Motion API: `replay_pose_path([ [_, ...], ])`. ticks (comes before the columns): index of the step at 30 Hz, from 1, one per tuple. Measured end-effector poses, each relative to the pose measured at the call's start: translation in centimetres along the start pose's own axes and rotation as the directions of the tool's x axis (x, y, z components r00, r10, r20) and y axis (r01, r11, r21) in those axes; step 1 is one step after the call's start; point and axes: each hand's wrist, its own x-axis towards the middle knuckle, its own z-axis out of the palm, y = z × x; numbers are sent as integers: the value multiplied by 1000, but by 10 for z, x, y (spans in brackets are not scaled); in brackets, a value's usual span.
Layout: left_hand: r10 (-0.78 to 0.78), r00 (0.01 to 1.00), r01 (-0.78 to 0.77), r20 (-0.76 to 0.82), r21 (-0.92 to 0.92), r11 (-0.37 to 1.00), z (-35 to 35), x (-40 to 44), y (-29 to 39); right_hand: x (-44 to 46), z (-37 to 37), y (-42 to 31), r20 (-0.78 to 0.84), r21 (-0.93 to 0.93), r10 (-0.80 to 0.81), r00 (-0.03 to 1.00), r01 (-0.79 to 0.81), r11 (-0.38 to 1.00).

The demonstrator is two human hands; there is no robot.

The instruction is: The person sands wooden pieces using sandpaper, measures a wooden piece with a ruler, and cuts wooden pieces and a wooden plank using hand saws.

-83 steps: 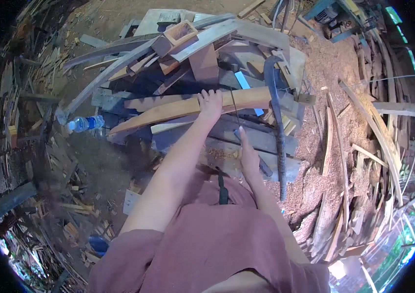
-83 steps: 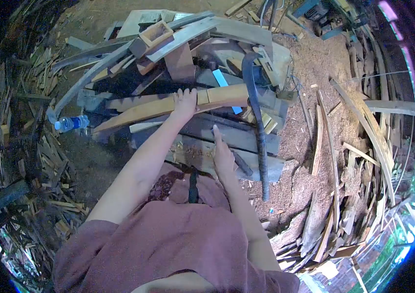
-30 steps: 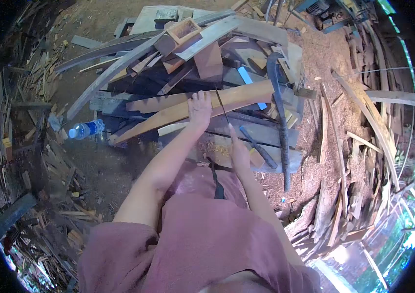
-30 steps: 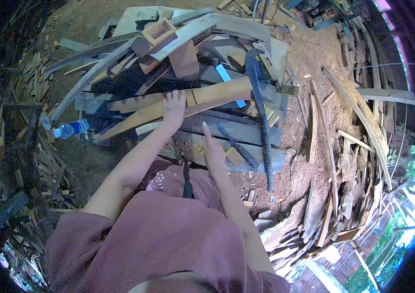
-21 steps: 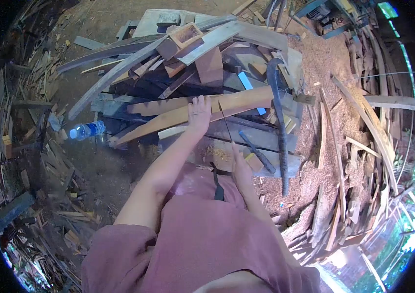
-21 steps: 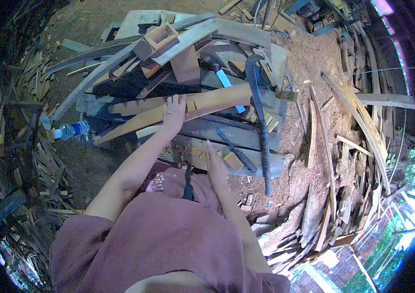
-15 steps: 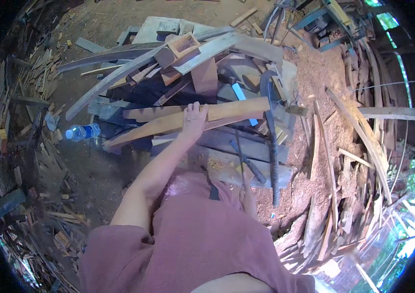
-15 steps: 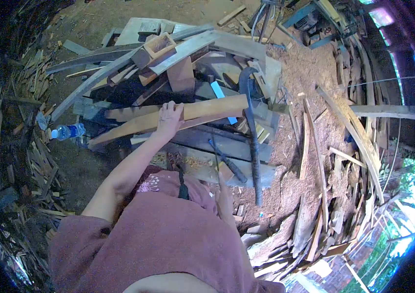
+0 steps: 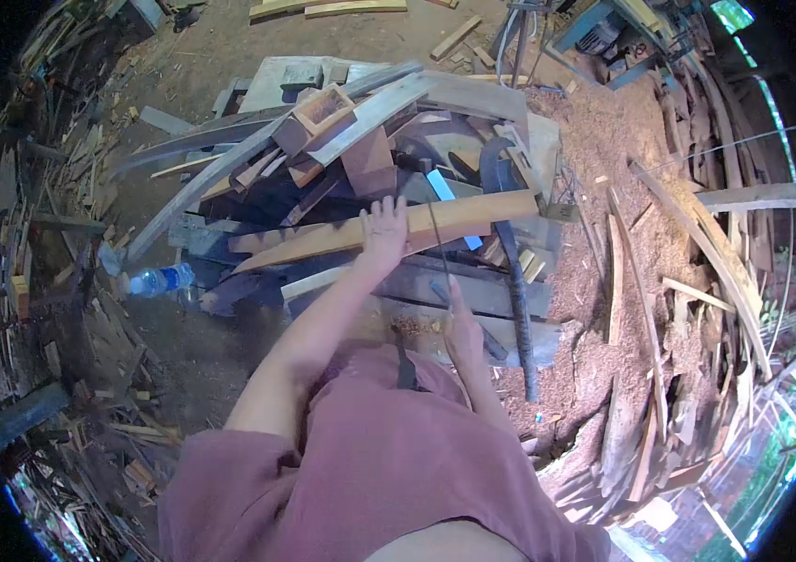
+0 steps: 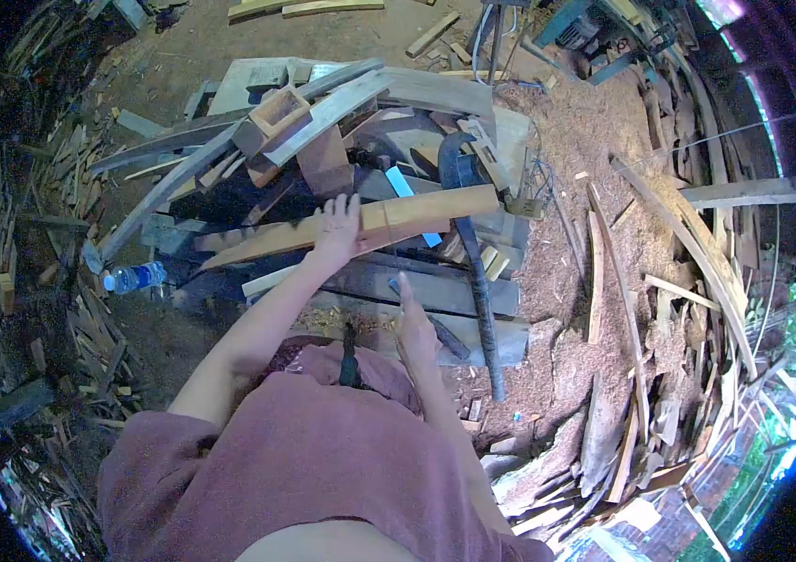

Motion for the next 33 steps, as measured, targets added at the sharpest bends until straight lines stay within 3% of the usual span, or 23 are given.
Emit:
replay_pose_path([
  [3,-27,997,35,-73,118,992,23,-12,-32,14,12,-5,97,-133,-9,995,22,991],
  [5,-25,987,29,158,-22,999,20,-8,-42,24,23,-3,22,-218,-124,992,126,968],
  [8,-46,992,44,120,16,999,17,-9,-37,54,24,-14,77,-275,-47,996,67,959],
  [12,-46,995,46,92,3,999,20,-9,-39,72,32,-20,23,-267,-122,992,124,956],
  [14,-47,994,46,101,16,999,19,-11,-37,56,25,-22,149,-280,36,988,7,960],
  [18,-62,993,61,98,18,998,25,-13,-36,18,25,-2,105,-237,-29,994,53,970],
  [20,-38,999,38,0,36,999,21,-13,-36,24,26,-9,87,-242,-51,995,71,968],
  [24,-48,998,47,41,31,998,17,-13,-34,67,42,-15,18,-272,-110,994,111,956],
  [29,-51,999,50,15,26,998,18,-11,-35,46,34,-13,117,-317,18,993,20,948],
  [33,-28,1000,29,-14,84,996,22,-13,-37,28,36,-3,25,-285,-115,993,117,951],
])
